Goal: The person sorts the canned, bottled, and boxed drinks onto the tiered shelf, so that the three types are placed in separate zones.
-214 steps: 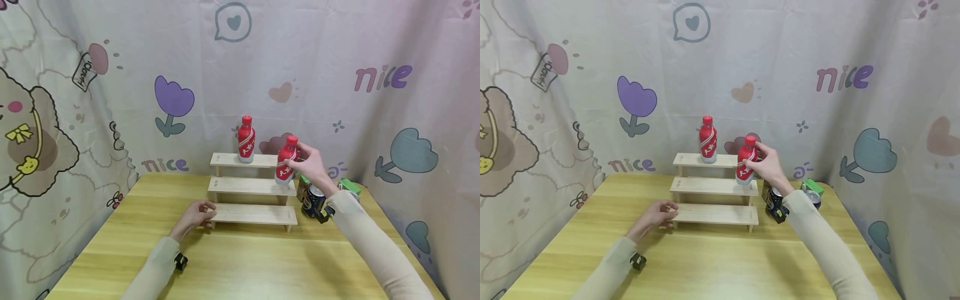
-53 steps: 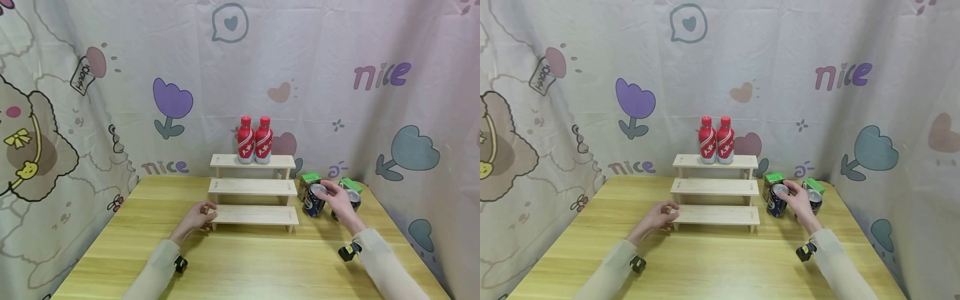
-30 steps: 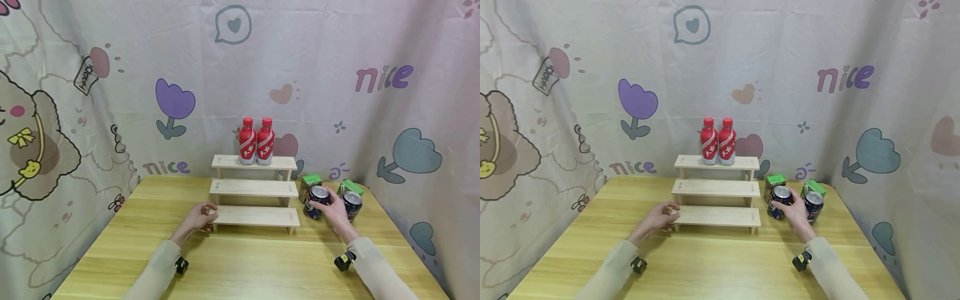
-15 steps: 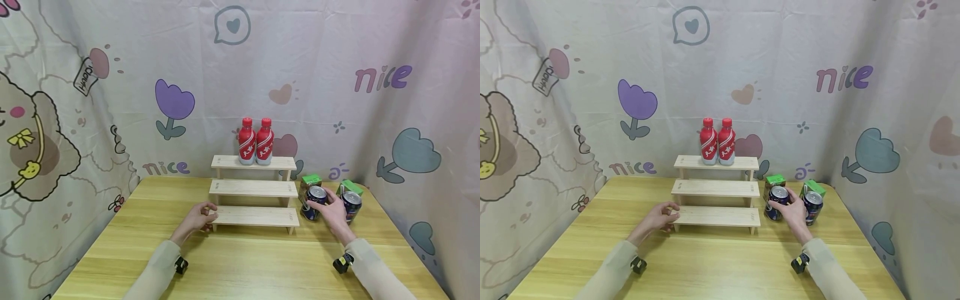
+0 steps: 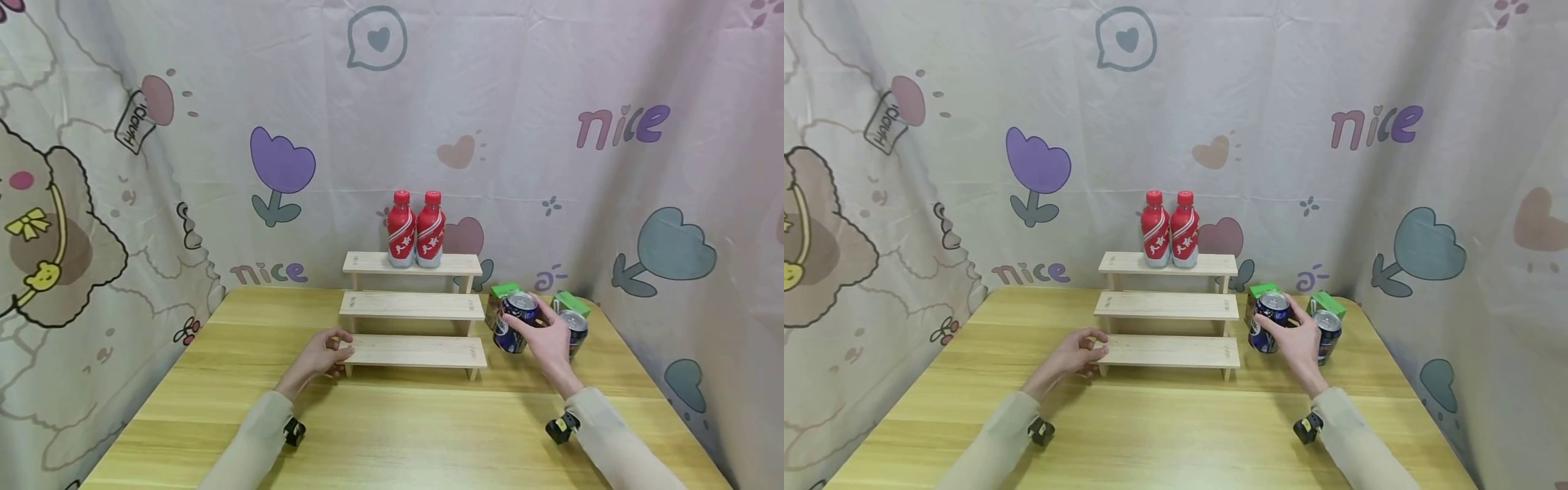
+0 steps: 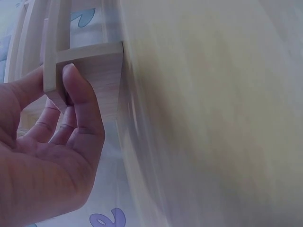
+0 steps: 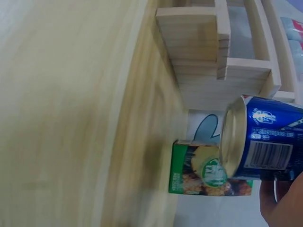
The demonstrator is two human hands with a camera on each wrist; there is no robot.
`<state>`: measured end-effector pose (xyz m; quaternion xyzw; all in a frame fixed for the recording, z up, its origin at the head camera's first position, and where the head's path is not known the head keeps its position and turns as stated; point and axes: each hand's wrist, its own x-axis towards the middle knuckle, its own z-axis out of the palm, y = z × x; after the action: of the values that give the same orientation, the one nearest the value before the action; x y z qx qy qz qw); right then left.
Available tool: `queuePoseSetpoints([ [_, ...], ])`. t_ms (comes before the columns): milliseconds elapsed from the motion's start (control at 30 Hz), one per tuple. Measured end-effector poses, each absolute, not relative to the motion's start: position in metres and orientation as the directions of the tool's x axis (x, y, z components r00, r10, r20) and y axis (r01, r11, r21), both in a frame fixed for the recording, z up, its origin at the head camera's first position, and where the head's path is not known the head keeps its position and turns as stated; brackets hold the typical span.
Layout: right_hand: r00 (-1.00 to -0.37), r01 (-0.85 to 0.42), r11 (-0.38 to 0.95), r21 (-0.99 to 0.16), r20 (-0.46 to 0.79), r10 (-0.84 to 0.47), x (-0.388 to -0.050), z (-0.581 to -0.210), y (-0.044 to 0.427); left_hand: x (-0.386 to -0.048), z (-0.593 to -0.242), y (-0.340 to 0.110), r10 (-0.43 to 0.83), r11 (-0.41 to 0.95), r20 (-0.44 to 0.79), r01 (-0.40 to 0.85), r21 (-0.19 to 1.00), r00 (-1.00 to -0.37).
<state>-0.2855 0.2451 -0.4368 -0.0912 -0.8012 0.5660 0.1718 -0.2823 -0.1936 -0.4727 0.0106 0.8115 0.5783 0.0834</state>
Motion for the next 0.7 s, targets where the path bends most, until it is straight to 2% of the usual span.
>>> queuePoseSetpoints([
  [367,-0.909,-0.127,0.278,-0.952,0.224,0.352,-0.282,-0.424,0.235,-0.282,-0.471,-0.193,0.125,0.332,-0.133,-0.085,0.939,-0.983],
  [700,-0.894,-0.250,0.237,-0.939,0.318,0.315,-0.281,-0.409,0.219,-0.279,-0.470,-0.195,0.135,0.310,-0.124,-0.077,0.948,-0.983],
])
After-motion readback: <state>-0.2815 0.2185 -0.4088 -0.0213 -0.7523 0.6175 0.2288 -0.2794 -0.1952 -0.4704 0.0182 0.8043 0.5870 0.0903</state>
